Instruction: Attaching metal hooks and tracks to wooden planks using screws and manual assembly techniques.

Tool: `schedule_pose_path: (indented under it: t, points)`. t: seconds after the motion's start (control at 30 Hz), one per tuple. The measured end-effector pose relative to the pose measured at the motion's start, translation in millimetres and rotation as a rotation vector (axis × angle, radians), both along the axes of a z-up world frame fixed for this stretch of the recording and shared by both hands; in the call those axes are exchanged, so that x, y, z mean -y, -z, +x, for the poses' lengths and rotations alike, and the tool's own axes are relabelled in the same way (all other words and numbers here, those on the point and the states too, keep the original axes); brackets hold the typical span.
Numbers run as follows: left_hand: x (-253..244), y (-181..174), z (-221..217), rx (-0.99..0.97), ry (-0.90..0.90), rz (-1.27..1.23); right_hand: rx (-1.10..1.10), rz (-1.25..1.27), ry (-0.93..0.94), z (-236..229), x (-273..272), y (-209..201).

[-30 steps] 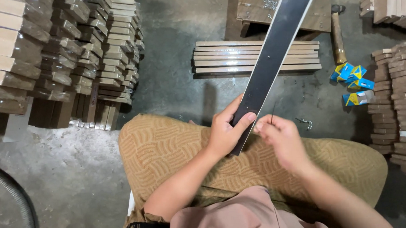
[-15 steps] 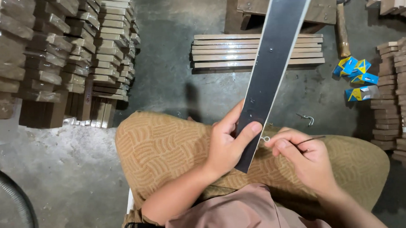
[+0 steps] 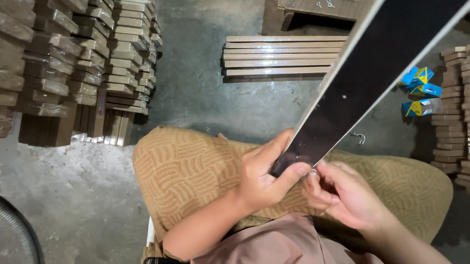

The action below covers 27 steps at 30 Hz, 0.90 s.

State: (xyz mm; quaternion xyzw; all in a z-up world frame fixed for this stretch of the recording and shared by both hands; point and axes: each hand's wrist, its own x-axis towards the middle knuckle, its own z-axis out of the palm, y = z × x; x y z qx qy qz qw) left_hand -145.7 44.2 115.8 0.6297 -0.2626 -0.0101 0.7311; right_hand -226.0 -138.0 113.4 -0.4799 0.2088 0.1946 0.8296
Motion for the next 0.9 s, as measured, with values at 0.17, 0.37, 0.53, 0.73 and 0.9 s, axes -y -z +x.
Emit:
schedule_pose_path:
  t: [0.17,0.37,0.53,0.73,0.9]
  points:
    - [3,16,4,0.35,-0.105,0.096,-0.328,0.523,-0.038,-2,9,21]
    - [-2,4,11,0.402,-0.063,0.182,0.257,-1.136,-0.129,-12,16,32]
    - [15,28,4,0.053,-0.083,-0.015,1.354,-1.581,-0.076,9,23,23]
    - [19,33,3,-0.107,-0.053,-0.052,0.347,-0.56,0.099,2,1,17]
    - [21,36,2,-0.121,-0.038,-0.054,0.043,0.011,0.073,2,6,25]
